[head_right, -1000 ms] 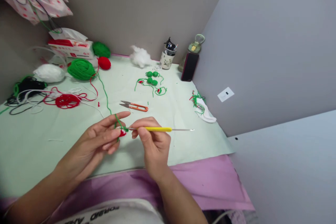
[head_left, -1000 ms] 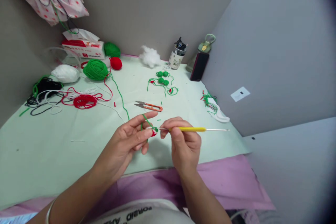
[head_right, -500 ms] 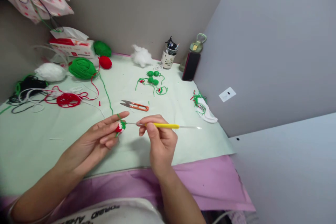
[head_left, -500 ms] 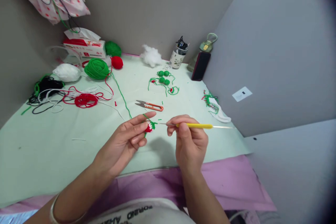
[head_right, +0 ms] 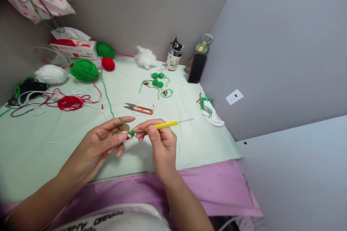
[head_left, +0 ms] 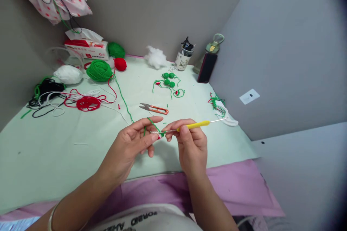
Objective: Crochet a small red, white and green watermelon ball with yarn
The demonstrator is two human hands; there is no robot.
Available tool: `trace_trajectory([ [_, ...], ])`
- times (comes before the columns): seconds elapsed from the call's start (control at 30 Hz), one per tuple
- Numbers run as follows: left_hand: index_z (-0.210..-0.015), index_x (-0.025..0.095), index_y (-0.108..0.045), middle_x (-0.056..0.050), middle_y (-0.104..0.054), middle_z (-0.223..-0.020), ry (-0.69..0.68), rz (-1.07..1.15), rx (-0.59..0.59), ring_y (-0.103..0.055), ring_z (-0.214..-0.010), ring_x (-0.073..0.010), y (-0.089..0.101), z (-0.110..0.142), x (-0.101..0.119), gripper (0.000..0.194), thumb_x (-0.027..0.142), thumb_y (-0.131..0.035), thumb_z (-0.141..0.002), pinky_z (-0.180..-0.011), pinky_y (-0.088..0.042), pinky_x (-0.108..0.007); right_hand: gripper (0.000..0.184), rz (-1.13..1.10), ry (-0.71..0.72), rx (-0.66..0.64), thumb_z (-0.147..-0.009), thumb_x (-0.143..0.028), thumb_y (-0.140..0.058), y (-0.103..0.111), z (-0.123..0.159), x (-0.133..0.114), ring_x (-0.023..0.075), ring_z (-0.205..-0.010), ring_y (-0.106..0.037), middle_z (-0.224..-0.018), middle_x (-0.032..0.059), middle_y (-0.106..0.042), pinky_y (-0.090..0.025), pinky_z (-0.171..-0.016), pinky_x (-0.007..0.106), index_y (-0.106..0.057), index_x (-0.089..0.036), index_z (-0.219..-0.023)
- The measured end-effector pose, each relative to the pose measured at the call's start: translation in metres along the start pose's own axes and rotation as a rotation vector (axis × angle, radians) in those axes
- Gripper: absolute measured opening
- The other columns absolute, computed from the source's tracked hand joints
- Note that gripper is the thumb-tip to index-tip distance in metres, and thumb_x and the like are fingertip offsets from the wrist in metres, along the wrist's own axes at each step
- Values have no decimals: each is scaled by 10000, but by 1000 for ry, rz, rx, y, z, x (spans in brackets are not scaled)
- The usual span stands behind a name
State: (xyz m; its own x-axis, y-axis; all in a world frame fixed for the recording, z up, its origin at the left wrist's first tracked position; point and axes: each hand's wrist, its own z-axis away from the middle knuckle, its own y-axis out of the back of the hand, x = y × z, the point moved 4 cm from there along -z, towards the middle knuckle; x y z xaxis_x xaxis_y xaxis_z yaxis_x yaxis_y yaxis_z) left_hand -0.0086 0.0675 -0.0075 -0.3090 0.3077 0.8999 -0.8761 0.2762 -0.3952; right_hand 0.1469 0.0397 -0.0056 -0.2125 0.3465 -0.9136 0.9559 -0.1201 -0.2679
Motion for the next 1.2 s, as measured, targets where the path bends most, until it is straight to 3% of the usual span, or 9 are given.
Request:
trace_trajectory([
  [0.23, -1226, 303, -771, 38, -624, -844, -46, -114, -57, -622, -623, -95, 6, -2, 4, 382, 253, -812, -850, -685, -504, -250, 193, 37, 99, -46, -1041, -263, -560, -2, 2, -8, 147, -788, -680, -923, 40, -757, -549, -706, 301, -739, -219, -985],
  [0.37, -1375, 333, -678, 23, -649, -938, 32, -212, -227, -665, -706, -118, 6, -3, 5, 488, 320, -775, -897, -714, -528, -261, 198, 70, 94, -66, -1044, -273, -551, -1, 1, -8, 156, -773, -667, -902, 44, -741, -538, -703, 319, -728, -216, -975],
  [0.5, -1397, 340, -660, 16, -664, -932, 65, -209, -369, -645, -684, -108, 2, -2, 8, 433, 378, -687, -967, -711, -540, -262, 188, 51, 86, -92, -1041, -286, -557, -1, 0, -10, 171, -778, -662, -884, 44, -733, -541, -720, 338, -720, -224, -974],
  [0.63, -1306, 354, -729, 36, -604, -858, 32, -184, -336, -608, -663, -86, 2, -2, 10, 345, 360, -694, -963, -730, -544, -246, 187, 25, 90, -109, -1045, -269, -551, -1, 0, -11, 157, -770, -652, -899, 41, -731, -537, -722, 326, -720, -222, -980],
  [0.83, -1235, 393, -770, 14, -665, -985, 50, -104, -298, -650, -742, -101, 3, -3, 6, 357, 293, -784, -892, -752, -541, -245, 196, -43, 59, -110, -1049, -280, -549, -2, -1, -10, 149, -784, -667, -865, 34, -722, -521, -698, 292, -716, -211, -972],
  [1.03, -1166, 386, -804, 20, -650, -888, 17, -113, -218, -606, -828, -112, 5, -4, 7, 352, 280, -843, -832, -780, -508, -205, 197, -88, 36, -87, -1050, -285, -552, -2, -2, -8, 143, -795, -682, -851, 28, -726, -523, -689, 275, -708, -207, -958],
  [1.2, -1141, 376, -812, 36, -615, -815, -40, -173, -170, -561, -775, -94, 7, -2, 9, 310, 279, -825, -848, -768, -489, -179, 205, -40, 100, -130, -1055, -257, -533, -2, 0, -12, 144, -792, -669, -881, 39, -737, -536, -702, 292, -717, -207, -980],
])
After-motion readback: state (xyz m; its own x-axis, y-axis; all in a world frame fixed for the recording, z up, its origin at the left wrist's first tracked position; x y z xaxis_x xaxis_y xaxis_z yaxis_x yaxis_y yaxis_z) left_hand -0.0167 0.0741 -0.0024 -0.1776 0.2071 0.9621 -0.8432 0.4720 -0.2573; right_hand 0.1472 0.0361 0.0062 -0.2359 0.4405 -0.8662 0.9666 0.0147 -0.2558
